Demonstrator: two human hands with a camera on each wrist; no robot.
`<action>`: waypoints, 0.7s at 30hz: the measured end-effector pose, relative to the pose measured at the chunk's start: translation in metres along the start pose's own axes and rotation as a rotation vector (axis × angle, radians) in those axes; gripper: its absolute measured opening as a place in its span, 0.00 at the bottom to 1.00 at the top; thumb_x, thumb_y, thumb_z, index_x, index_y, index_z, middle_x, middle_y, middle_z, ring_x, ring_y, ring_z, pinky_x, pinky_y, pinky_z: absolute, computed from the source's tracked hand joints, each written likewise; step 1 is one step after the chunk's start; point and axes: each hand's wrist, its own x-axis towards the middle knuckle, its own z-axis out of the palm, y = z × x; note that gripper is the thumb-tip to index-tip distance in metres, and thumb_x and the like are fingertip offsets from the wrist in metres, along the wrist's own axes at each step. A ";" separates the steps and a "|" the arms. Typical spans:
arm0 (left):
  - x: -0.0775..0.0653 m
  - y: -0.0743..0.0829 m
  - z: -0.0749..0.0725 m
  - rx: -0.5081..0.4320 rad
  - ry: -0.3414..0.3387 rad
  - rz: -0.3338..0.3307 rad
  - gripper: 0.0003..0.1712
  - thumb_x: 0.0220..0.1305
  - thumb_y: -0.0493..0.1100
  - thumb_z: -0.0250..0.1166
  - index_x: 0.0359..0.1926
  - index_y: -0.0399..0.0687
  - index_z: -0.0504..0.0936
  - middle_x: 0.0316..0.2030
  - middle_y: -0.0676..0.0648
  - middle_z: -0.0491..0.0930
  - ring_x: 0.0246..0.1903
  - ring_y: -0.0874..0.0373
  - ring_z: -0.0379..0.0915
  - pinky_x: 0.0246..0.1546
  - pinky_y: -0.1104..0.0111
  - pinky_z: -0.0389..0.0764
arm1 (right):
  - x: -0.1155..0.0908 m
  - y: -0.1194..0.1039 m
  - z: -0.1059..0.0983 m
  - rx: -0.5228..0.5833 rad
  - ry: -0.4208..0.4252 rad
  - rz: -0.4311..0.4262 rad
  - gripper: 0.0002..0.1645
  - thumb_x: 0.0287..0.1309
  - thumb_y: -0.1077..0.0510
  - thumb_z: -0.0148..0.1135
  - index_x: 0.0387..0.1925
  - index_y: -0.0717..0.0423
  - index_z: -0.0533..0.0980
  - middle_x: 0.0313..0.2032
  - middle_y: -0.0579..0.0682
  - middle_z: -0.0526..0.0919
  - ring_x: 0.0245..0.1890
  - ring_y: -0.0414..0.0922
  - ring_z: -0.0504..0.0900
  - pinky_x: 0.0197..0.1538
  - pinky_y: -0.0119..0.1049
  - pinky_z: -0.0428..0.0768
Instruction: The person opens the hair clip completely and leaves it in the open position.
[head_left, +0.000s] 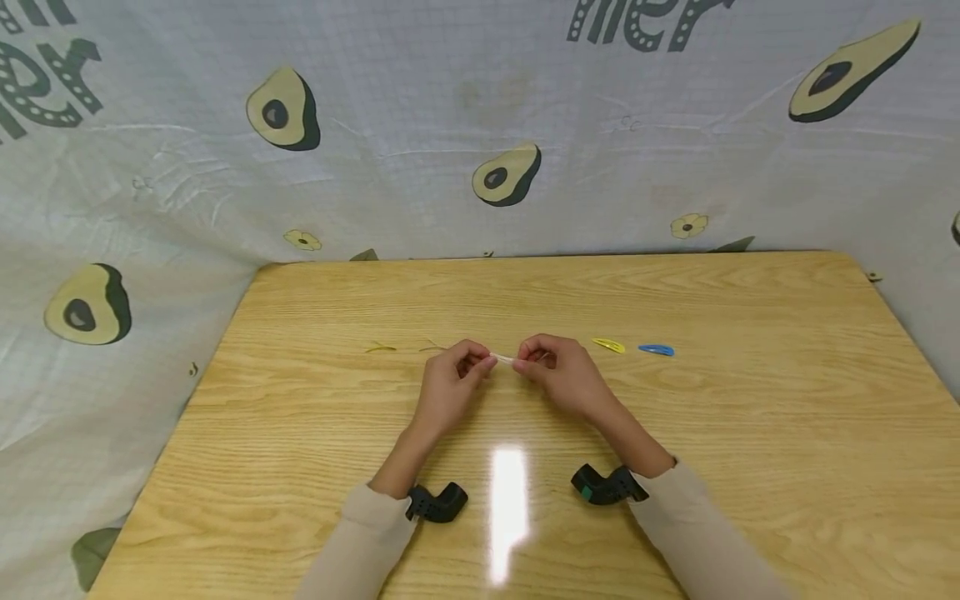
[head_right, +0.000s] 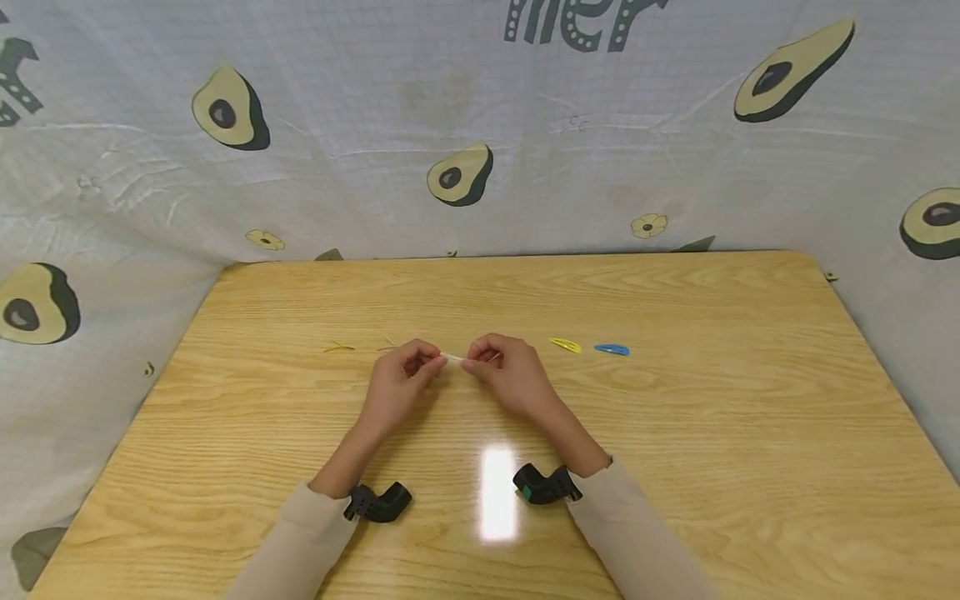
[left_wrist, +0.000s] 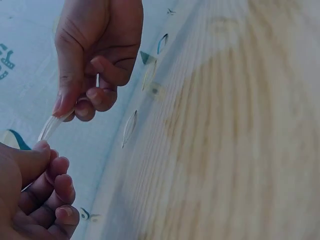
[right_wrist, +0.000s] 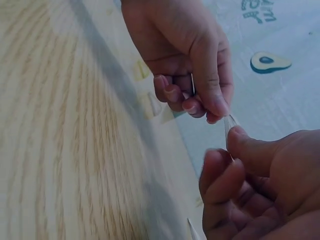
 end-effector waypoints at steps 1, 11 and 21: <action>-0.001 0.001 0.001 -0.010 -0.007 0.002 0.05 0.63 0.38 0.64 0.35 0.39 0.81 0.26 0.44 0.80 0.22 0.53 0.73 0.23 0.73 0.71 | -0.002 0.000 -0.001 0.002 -0.013 -0.003 0.07 0.62 0.56 0.63 0.36 0.56 0.77 0.31 0.50 0.79 0.23 0.47 0.74 0.27 0.36 0.73; -0.008 0.009 0.011 0.002 -0.117 0.019 0.04 0.62 0.32 0.64 0.36 0.32 0.80 0.26 0.41 0.79 0.24 0.49 0.72 0.25 0.71 0.70 | -0.022 0.009 -0.008 -0.004 -0.033 -0.024 0.06 0.62 0.57 0.62 0.34 0.56 0.76 0.27 0.50 0.81 0.25 0.45 0.79 0.28 0.36 0.77; -0.018 0.014 0.030 -0.058 -0.199 -0.037 0.04 0.63 0.36 0.64 0.35 0.38 0.81 0.25 0.43 0.80 0.20 0.56 0.69 0.21 0.74 0.67 | -0.046 0.021 -0.023 0.097 0.014 0.012 0.08 0.60 0.57 0.65 0.37 0.57 0.77 0.28 0.52 0.81 0.27 0.47 0.81 0.30 0.36 0.78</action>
